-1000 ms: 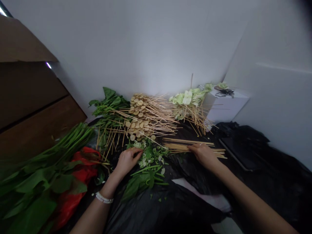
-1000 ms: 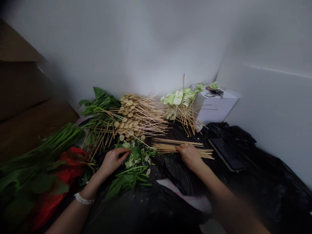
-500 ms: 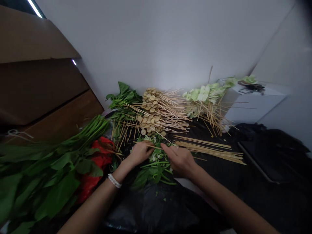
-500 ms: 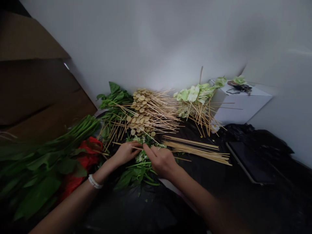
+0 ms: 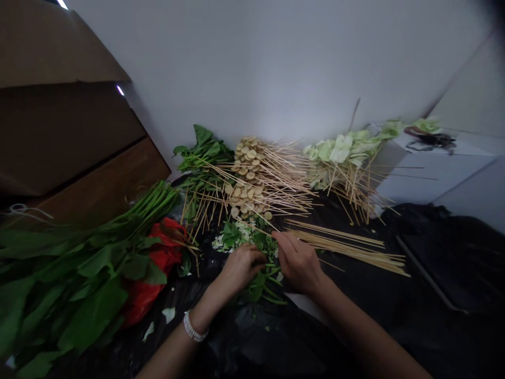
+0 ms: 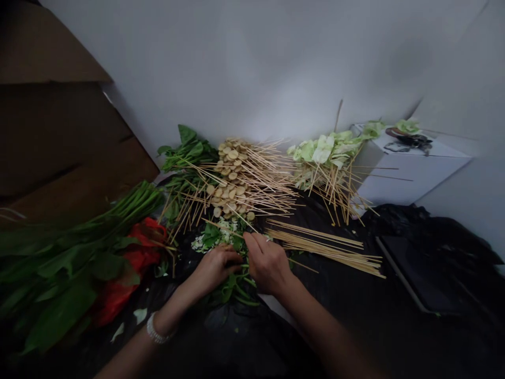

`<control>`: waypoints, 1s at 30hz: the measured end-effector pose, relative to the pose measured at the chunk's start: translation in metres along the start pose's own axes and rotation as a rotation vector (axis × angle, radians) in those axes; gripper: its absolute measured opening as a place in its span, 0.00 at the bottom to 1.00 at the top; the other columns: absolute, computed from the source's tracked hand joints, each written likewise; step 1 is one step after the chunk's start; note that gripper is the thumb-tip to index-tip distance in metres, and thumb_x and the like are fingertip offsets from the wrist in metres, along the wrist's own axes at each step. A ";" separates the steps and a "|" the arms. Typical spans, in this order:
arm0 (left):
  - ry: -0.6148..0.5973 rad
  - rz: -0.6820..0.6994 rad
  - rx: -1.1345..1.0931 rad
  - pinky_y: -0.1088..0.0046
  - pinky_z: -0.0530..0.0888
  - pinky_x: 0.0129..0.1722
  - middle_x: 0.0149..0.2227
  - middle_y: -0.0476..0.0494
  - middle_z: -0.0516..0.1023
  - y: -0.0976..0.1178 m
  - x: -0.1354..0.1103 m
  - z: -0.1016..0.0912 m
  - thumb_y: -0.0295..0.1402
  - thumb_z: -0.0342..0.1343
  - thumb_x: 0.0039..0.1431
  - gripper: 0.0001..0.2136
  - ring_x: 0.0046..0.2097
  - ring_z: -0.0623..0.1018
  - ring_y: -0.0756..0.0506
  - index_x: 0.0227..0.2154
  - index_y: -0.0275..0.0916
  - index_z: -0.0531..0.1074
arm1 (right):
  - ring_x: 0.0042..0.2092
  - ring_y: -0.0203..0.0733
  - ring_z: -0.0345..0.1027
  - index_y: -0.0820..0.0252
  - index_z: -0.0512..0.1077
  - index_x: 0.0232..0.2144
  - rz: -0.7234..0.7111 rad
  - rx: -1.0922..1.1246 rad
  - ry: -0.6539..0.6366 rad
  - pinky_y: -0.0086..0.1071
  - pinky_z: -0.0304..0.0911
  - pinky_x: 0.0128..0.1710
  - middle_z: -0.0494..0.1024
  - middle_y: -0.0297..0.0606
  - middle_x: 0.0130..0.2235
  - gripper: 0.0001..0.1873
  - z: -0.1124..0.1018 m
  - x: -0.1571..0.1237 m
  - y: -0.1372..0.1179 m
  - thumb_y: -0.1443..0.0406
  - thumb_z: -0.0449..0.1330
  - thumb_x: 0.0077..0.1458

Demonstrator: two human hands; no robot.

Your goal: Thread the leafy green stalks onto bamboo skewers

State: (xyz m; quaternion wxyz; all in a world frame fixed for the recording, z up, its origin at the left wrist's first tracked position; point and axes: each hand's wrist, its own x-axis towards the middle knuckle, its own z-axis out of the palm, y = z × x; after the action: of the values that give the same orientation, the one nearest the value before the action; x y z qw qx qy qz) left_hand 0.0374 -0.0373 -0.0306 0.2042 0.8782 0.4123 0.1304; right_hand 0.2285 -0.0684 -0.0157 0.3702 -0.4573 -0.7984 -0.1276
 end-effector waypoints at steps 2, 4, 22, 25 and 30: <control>-0.013 0.009 0.034 0.69 0.70 0.43 0.35 0.44 0.79 -0.001 0.002 0.002 0.30 0.61 0.57 0.04 0.42 0.75 0.42 0.34 0.43 0.80 | 0.34 0.41 0.74 0.63 0.71 0.52 0.022 -0.015 0.016 0.32 0.66 0.31 0.80 0.45 0.37 0.17 -0.001 0.000 0.000 0.70 0.50 0.64; -0.016 0.023 0.040 0.68 0.70 0.43 0.35 0.45 0.78 -0.001 0.002 0.003 0.29 0.60 0.58 0.04 0.43 0.75 0.42 0.33 0.43 0.79 | 0.30 0.40 0.73 0.62 0.73 0.51 0.017 -0.057 0.032 0.31 0.64 0.28 0.80 0.41 0.32 0.16 -0.002 -0.002 0.002 0.69 0.52 0.64; 0.514 -0.458 -1.373 0.76 0.76 0.34 0.32 0.44 0.83 -0.013 -0.001 -0.046 0.38 0.72 0.41 0.18 0.31 0.78 0.50 0.36 0.34 0.79 | 0.29 0.37 0.71 0.58 0.69 0.57 0.088 -0.099 0.020 0.30 0.61 0.29 0.79 0.38 0.33 0.25 -0.006 -0.008 -0.005 0.75 0.48 0.60; 0.528 -0.565 -1.627 0.82 0.75 0.30 0.30 0.45 0.83 -0.010 -0.001 -0.046 0.30 0.74 0.37 0.17 0.28 0.78 0.54 0.34 0.34 0.80 | 0.23 0.35 0.64 0.61 0.67 0.59 0.037 -0.109 0.025 0.32 0.56 0.26 0.74 0.33 0.27 0.27 -0.005 -0.008 -0.007 0.76 0.48 0.59; 0.554 -0.595 -1.733 0.83 0.76 0.28 0.30 0.43 0.83 -0.006 0.001 -0.047 0.25 0.73 0.39 0.14 0.28 0.78 0.53 0.32 0.32 0.81 | 0.21 0.35 0.59 0.59 0.69 0.59 0.006 -0.114 -0.043 0.33 0.51 0.25 0.70 0.31 0.25 0.31 -0.004 -0.009 -0.010 0.78 0.48 0.55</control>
State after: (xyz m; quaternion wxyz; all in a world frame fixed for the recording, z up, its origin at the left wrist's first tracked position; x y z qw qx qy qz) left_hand 0.0152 -0.0211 0.0081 0.7031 0.2191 0.4125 0.5362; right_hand 0.2247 -0.0814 -0.0181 0.3267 -0.4826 -0.7964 -0.1617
